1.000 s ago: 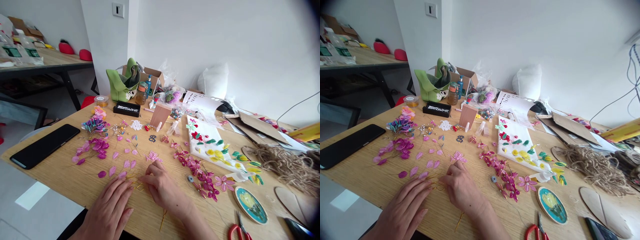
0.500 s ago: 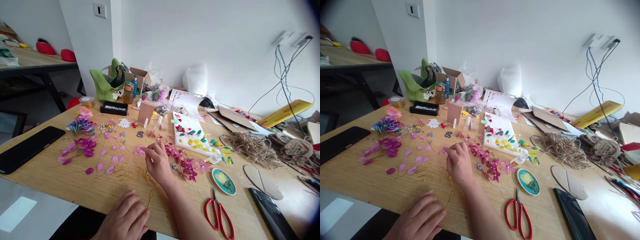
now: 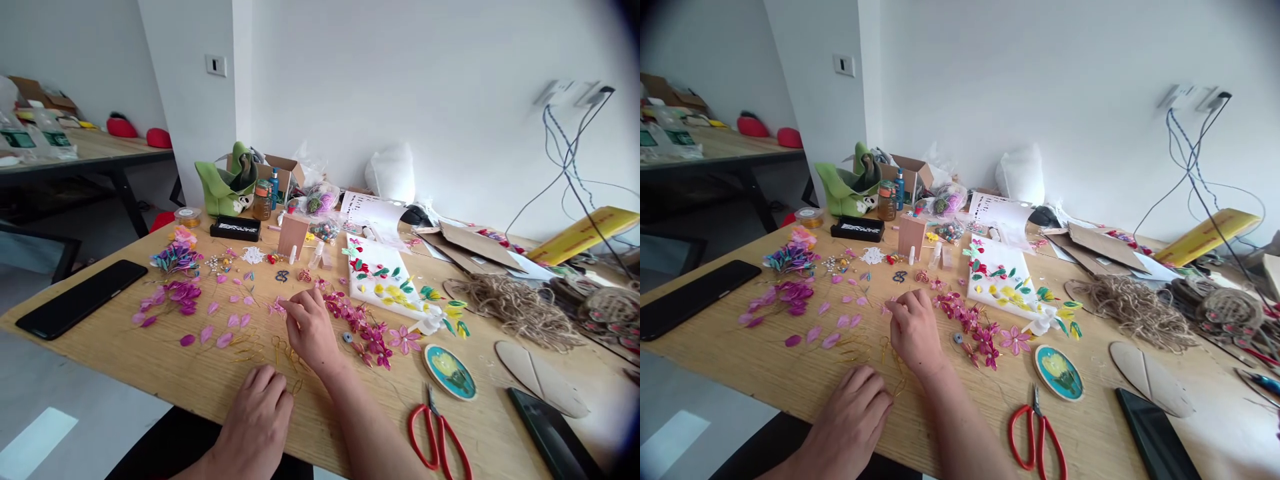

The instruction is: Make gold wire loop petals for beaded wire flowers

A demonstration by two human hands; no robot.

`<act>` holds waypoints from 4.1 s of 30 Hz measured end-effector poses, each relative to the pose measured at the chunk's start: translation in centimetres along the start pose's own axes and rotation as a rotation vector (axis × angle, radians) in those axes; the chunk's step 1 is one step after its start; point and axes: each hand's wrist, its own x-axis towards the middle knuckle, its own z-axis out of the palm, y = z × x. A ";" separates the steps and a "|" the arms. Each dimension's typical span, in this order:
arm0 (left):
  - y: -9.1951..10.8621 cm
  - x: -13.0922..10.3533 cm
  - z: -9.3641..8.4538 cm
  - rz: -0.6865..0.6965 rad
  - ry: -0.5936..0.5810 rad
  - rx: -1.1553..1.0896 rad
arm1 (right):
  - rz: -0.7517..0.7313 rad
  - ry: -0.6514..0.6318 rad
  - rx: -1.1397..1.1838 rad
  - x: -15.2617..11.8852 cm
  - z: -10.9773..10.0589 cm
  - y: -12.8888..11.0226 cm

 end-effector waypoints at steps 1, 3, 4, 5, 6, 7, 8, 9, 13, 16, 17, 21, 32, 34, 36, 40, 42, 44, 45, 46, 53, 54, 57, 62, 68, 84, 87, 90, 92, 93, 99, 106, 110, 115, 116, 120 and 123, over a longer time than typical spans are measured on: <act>-0.3 -0.1 -0.1 0.011 -0.001 0.009 | 0.001 0.002 0.002 0.0 0.0 0.1; -1.1 -0.4 -0.6 0.035 -0.009 0.021 | 0.005 0.009 0.008 0.0 0.0 0.2; -1.6 -0.6 -0.9 0.048 -0.013 0.027 | 0.007 0.011 0.012 0.0 0.0 0.3; -2.1 -0.7 -1.3 0.054 -0.015 0.034 | 0.008 0.012 0.017 0.0 0.0 0.3; -2.7 -0.8 -1.8 0.063 -0.022 0.048 | 0.008 0.011 0.024 0.0 0.0 0.3; -3.3 -1.0 -2.3 0.068 -0.031 0.071 | 0.007 0.008 0.033 0.0 0.1 0.2; -3.9 -1.1 -2.8 0.074 -0.040 0.099 | 0.006 0.003 0.043 0.1 0.1 0.1; -4.5 -1.2 -3.2 0.083 -0.044 0.125 | 0.003 -0.003 0.052 0.1 0.1 0.0; -6.3 -1.6 -4.2 0.086 -0.020 0.149 | -0.003 -0.072 0.133 0.2 0.2 -0.8; -6.6 -1.9 -4.4 0.078 0.030 0.100 | -0.002 -0.217 0.207 0.2 0.0 -1.3; -6.5 -2.0 -4.5 0.079 0.051 0.083 | -0.003 -0.277 0.214 0.2 0.0 -1.5; -5.8 -2.6 -5.1 0.093 0.132 0.060 | -0.019 -0.516 0.203 0.1 -0.2 -2.1; -6.3 -4.0 -4.3 -0.013 0.135 0.011 | -0.050 -0.809 0.188 -0.1 -0.3 -3.5; -6.4 -4.1 -4.0 -0.012 0.119 0.005 | -0.036 -0.822 0.181 -0.2 -0.4 -3.4; -6.5 -4.1 -3.7 -0.013 0.107 0.000 | -0.024 -0.827 0.181 -0.1 -0.5 -3.1; -6.5 -3.9 -3.5 -0.031 0.084 -0.018 | 0.006 -0.808 0.169 0.0 -0.8 -3.0; -6.5 -3.8 -3.5 -0.034 0.077 -0.021 | 0.013 -0.795 0.145 0.1 -0.9 -3.1; -6.5 -3.7 -3.6 -0.024 0.078 -0.019 | -0.002 -0.800 0.117 0.2 -0.8 -3.3; -6.5 -3.6 -3.7 -0.015 0.084 -0.015 | -0.015 -0.810 0.104 0.2 -0.7 -3.4; -6.5 -3.5 -3.8 -0.006 0.088 -0.011 | -0.029 -0.822 0.090 0.2 -0.6 -3.5; -6.4 -3.3 -4.2 -0.016 0.086 -0.009 | -0.077 -0.864 -0.007 0.3 -0.5 -4.3; -6.4 -3.3 -4.1 -0.014 0.082 -0.006 | -0.081 -0.864 -0.019 0.3 -0.5 -4.3; -6.5 -3.4 -4.0 -0.011 0.085 0.005 | -0.094 -0.864 -0.049 0.2 -0.4 -4.3; -6.5 -3.7 -3.9 -0.035 0.071 -0.029 | -0.112 -0.859 -0.047 0.1 -0.3 -4.3; -6.5 -3.9 -3.8 -0.027 0.050 -0.010 | -0.121 -0.854 -0.049 0.2 -0.2 -4.3; -6.6 -3.7 -3.8 0.004 0.011 0.040 | -0.094 -0.826 -0.043 0.3 -0.7 -4.0; -6.6 -3.7 -3.8 0.000 0.023 0.037 | -0.109 -0.862 -0.063 0.2 -0.4 -4.1; -6.6 -3.6 -3.8 0.004 0.031 0.038 | -0.132 -0.871 -0.075 0.2 -0.3 -4.2; -6.6 -3.5 -3.9 0.006 0.027 0.039 | -0.136 -0.869 -0.083 0.2 -0.3 -4.2; -6.6 -3.6 -3.9 0.003 0.022 0.038 | -0.136 -0.868 -0.085 0.2 -0.3 -4.1; -6.6 -4.0 -3.5 0.000 0.021 0.011 | -0.129 -0.872 -0.072 0.2 -0.4 -4.2; -6.7 -3.8 -3.7 0.002 0.013 0.018 | -0.104 -0.923 -0.073 0.4 -0.4 -4.4; -6.6 -3.5 -4.1 0.014 0.004 0.029 | -0.096 -0.937 -0.063 0.5 -0.4 -4.3; -6.5 -2.8 -4.6 0.031 0.020 0.040 | -0.089 -0.943 -0.057 0.6 -0.4 -4.5; -6.5 -2.7 -4.8 0.037 0.021 0.043 | -0.087 -0.944 -0.063 0.6 -0.3 -4.6; -6.5 -2.5 -4.9 0.042 0.017 0.046 | -0.099 -0.924 -0.090 0.3 0.0 -4.7; -6.5 -2.6 -4.8 0.037 0.003 0.043 | -0.093 -0.916 -0.089 0.1 0.2 -4.7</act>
